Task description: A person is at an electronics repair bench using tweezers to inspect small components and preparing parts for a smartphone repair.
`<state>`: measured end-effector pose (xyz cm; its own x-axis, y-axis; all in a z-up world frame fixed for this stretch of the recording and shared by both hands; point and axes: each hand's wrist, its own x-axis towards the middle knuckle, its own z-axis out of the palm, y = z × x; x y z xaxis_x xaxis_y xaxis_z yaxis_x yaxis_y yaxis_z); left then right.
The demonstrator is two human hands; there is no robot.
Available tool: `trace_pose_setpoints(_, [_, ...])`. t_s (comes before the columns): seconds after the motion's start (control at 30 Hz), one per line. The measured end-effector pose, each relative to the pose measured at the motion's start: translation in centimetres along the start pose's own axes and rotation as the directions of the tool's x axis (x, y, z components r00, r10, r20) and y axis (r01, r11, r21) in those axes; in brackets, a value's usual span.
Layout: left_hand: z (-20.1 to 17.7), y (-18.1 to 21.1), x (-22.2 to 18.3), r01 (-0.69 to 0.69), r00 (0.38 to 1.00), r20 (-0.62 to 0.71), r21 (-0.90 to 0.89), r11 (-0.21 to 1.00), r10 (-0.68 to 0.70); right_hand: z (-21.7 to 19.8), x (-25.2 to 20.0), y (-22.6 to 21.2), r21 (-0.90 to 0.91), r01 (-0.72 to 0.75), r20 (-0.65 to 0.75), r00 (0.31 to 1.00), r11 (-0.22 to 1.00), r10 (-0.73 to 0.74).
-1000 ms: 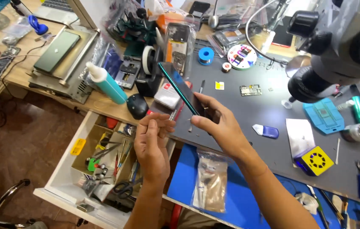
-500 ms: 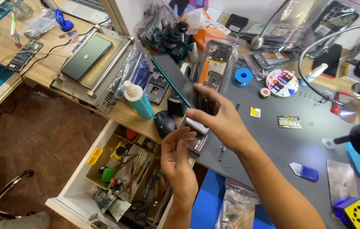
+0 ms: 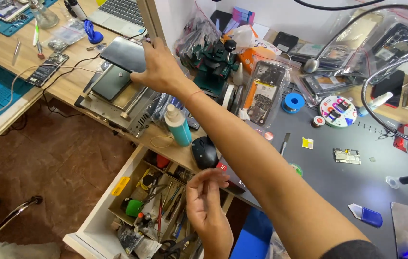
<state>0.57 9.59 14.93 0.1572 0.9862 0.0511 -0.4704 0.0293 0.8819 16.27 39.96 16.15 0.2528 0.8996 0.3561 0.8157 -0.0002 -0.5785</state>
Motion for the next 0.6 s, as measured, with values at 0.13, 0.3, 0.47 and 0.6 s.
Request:
trace_pose_setpoints(0.13, [-0.3,-0.1,0.2,0.007,1.000,-0.022,0.023,1.000,-0.007,1.9,1.1,1.4,-0.064,-0.012,0.033,0.999,0.998,0.014])
trace_pose_setpoints(0.3, [-0.8,-0.6,0.3,0.026,0.999,-0.042,0.046,0.999,-0.024,2.5,1.5,2.3,-0.046,-0.063,0.068,0.995,0.997,0.066])
trace_pose_setpoints(0.47, [-0.5,-0.9,0.6,0.016,1.000,-0.013,0.062,0.998,-0.015,2.4,1.6,3.1,-0.079,-0.007,0.058,0.998,0.997,0.011])
trace_pose_setpoints(0.6, [-0.7,-1.5,0.2,-0.016,0.998,0.062,0.084,0.996,0.010,-0.8,-1.4,5.5,-0.040,0.287,-0.257,0.923,0.957,-0.288])
